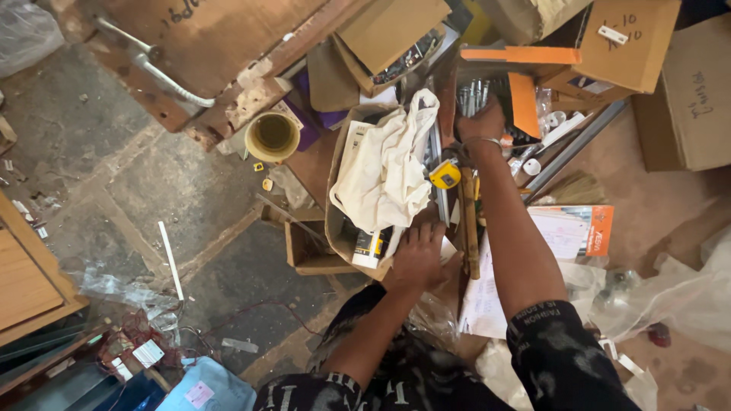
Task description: The person sorts small white plastic fittings and metal fasteners on a cluttered workbench, gathering the plastic pieces into a plastic bag and placing metal rods and screws into a cardboard box. They move papers and other items aside while working through the piles by hand.
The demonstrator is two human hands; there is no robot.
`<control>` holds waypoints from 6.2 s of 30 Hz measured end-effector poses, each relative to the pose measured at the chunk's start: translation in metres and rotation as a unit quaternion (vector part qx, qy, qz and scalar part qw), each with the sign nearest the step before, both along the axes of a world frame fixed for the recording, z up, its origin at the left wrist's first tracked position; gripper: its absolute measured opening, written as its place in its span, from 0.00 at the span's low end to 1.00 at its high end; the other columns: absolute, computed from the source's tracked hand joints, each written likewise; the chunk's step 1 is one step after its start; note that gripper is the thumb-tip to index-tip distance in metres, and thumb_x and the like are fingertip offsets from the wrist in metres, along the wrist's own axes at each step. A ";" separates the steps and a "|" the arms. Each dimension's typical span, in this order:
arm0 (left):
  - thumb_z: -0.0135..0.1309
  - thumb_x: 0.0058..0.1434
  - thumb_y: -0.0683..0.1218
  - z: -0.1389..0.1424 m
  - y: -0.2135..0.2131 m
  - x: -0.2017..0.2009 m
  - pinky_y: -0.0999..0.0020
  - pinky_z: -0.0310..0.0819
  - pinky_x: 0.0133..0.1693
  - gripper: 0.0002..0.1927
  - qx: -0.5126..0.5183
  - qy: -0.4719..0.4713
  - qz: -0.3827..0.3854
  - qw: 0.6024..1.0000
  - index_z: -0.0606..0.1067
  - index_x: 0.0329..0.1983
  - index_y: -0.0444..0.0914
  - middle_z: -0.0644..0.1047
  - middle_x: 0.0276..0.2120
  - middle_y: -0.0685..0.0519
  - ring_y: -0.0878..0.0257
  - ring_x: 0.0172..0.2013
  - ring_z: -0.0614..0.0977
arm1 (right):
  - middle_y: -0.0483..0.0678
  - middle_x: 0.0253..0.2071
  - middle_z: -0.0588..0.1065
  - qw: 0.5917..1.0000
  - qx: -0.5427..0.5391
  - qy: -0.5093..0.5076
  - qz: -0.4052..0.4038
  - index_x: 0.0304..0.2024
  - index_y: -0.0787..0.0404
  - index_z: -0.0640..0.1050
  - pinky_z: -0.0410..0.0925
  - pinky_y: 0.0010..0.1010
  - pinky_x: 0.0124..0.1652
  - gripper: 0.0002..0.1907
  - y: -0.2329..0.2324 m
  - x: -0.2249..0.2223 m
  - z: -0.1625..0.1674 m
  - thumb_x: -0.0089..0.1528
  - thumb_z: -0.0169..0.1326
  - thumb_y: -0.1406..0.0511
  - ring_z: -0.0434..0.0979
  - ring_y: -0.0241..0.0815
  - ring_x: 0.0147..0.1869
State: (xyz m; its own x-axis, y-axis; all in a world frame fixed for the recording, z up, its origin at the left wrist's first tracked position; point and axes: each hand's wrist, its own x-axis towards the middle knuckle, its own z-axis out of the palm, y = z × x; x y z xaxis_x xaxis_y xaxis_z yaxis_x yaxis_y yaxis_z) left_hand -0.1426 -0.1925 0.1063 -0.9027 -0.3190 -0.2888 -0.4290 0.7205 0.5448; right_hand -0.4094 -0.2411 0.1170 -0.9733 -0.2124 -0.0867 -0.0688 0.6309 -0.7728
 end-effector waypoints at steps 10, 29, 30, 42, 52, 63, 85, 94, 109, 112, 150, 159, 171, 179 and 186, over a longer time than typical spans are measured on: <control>0.49 0.62 0.67 -0.009 0.003 0.005 0.46 0.62 0.61 0.38 -0.006 0.023 0.005 1.000 0.65 0.66 0.39 0.70 0.59 0.42 0.43 0.58 0.71 | 0.56 0.44 0.82 0.987 -0.142 0.079 0.004 0.50 0.69 0.75 0.75 0.34 0.48 0.29 0.002 0.002 -0.009 0.50 0.72 0.67 0.84 0.47 0.46; 0.50 0.61 0.68 -0.016 0.006 0.007 0.45 0.63 0.60 0.39 -0.051 0.070 0.016 0.996 0.67 0.66 0.39 0.72 0.56 0.44 0.44 0.55 0.73 | 0.52 0.38 0.76 0.916 -0.386 -0.106 -0.029 0.52 0.66 0.68 0.71 0.35 0.36 0.25 0.007 -0.018 -0.001 0.54 0.62 0.76 0.77 0.44 0.36; 0.50 0.61 0.68 -0.015 0.006 0.007 0.46 0.63 0.61 0.39 -0.050 0.066 0.016 0.996 0.67 0.66 0.40 0.72 0.57 0.43 0.44 0.56 0.73 | 0.53 0.33 0.76 0.908 -0.380 -0.168 -0.057 0.48 0.66 0.70 0.70 0.38 0.30 0.21 0.008 -0.022 0.001 0.55 0.62 0.76 0.76 0.46 0.30; 0.49 0.61 0.67 -0.036 0.011 0.011 0.43 0.60 0.60 0.41 -0.040 0.043 -0.008 0.998 0.65 0.68 0.38 0.67 0.63 0.38 0.41 0.59 0.70 | 0.55 0.32 0.79 0.698 -0.525 -0.484 -0.047 0.47 0.66 0.73 0.77 0.44 0.38 0.13 0.165 0.106 0.002 0.65 0.59 0.65 0.82 0.53 0.36; 0.45 0.63 0.76 0.061 0.030 0.048 0.48 0.57 0.71 0.50 0.396 0.230 -0.094 0.884 0.60 0.74 0.36 0.65 0.70 0.41 0.47 0.71 0.66 | 0.53 0.32 0.76 0.681 -0.530 -0.495 -0.101 0.50 0.67 0.72 0.78 0.39 0.36 0.21 0.306 0.313 0.079 0.59 0.65 0.68 0.81 0.48 0.34; 0.57 0.62 0.61 0.141 0.200 0.064 0.46 0.70 0.68 0.27 0.499 0.046 -0.507 0.701 0.76 0.62 0.46 0.77 0.64 0.49 0.51 0.66 0.77 | 0.58 0.38 0.79 0.666 -0.579 -0.460 -0.095 0.46 0.71 0.78 0.78 0.44 0.44 0.12 0.433 0.473 0.074 0.61 0.60 0.70 0.84 0.54 0.43; 0.39 0.72 0.60 0.182 0.360 0.162 0.63 0.78 0.40 0.29 0.408 -0.148 -0.480 0.763 0.85 0.42 0.36 0.85 0.32 0.46 0.55 0.33 0.84 | 0.51 0.47 0.78 0.714 -0.538 -0.422 -0.151 0.53 0.62 0.74 0.80 0.39 0.50 0.34 0.551 0.560 0.101 0.44 0.66 0.81 0.82 0.48 0.53; 0.19 0.73 0.67 0.190 0.394 0.162 0.64 0.81 0.30 0.48 0.432 -0.179 -0.384 0.796 0.82 0.20 0.35 0.81 0.18 0.48 0.58 0.20 0.84 | 0.68 0.45 0.78 0.724 -0.543 -0.411 -0.109 0.60 0.73 0.69 0.80 0.47 0.49 0.35 0.570 0.553 0.109 0.51 0.65 0.85 0.84 0.60 0.47; 0.59 0.56 0.63 0.061 0.443 0.128 0.50 0.73 0.53 0.35 0.182 -0.066 -0.377 0.906 0.72 0.58 0.36 0.75 0.56 0.39 0.44 0.55 0.78 | 0.46 0.33 0.74 0.754 -0.537 -0.311 -0.215 0.51 0.64 0.72 0.74 0.34 0.36 0.29 0.707 0.541 0.036 0.45 0.55 0.76 0.78 0.41 0.34; 0.68 0.47 0.53 0.038 0.439 0.150 0.50 0.74 0.53 0.46 0.080 -0.116 -0.401 0.905 0.63 0.67 0.36 0.69 0.61 0.38 0.41 0.55 0.77 | 0.47 0.31 0.75 0.766 -0.452 -0.346 -0.300 0.47 0.61 0.73 0.74 0.35 0.33 0.26 0.708 0.542 0.014 0.45 0.56 0.74 0.78 0.42 0.31; 0.52 0.57 0.37 -0.042 0.391 0.177 0.65 0.78 0.50 0.30 0.395 -0.139 -0.281 0.864 0.71 0.66 0.37 0.81 0.48 0.43 0.55 0.46 0.83 | 0.67 0.59 0.70 0.949 0.042 -0.060 -0.306 0.67 0.72 0.61 0.64 0.52 0.62 0.33 0.565 0.546 -0.083 0.66 0.53 0.59 0.70 0.67 0.63; 0.49 0.64 0.39 -0.059 0.393 0.184 0.60 0.61 0.67 0.30 0.403 -0.071 -0.319 0.855 0.64 0.72 0.36 0.62 0.72 0.37 0.48 0.71 0.65 | 0.76 0.73 0.48 0.937 0.088 -0.165 -0.296 0.72 0.78 0.47 0.40 0.55 0.68 0.39 0.564 0.535 -0.108 0.72 0.42 0.55 0.44 0.73 0.78; 0.50 0.68 0.47 -0.067 0.395 0.191 0.59 0.49 0.71 0.34 0.382 -0.072 -0.346 0.854 0.56 0.77 0.41 0.51 0.76 0.34 0.45 0.76 0.52 | 0.73 0.65 0.66 0.876 0.185 -0.253 -0.366 0.64 0.73 0.66 0.60 0.52 0.67 0.35 0.609 0.521 -0.084 0.66 0.48 0.52 0.66 0.71 0.69; 0.45 0.73 0.50 -0.085 0.394 0.193 0.57 0.39 0.73 0.32 0.425 -0.086 -0.334 0.837 0.54 0.78 0.41 0.44 0.78 0.33 0.45 0.78 0.43 | 0.80 0.74 0.45 0.911 0.131 -0.210 -0.329 0.73 0.78 0.47 0.43 0.56 0.74 0.48 0.576 0.517 -0.100 0.69 0.44 0.46 0.43 0.78 0.78; 0.45 0.72 0.48 -0.086 0.394 0.194 0.56 0.37 0.73 0.33 0.422 -0.068 -0.345 0.836 0.53 0.78 0.42 0.46 0.77 0.34 0.45 0.78 0.44 | 0.82 0.73 0.43 0.909 0.189 -0.223 -0.296 0.72 0.76 0.47 0.45 0.57 0.70 0.52 0.577 0.520 -0.075 0.67 0.48 0.41 0.41 0.84 0.74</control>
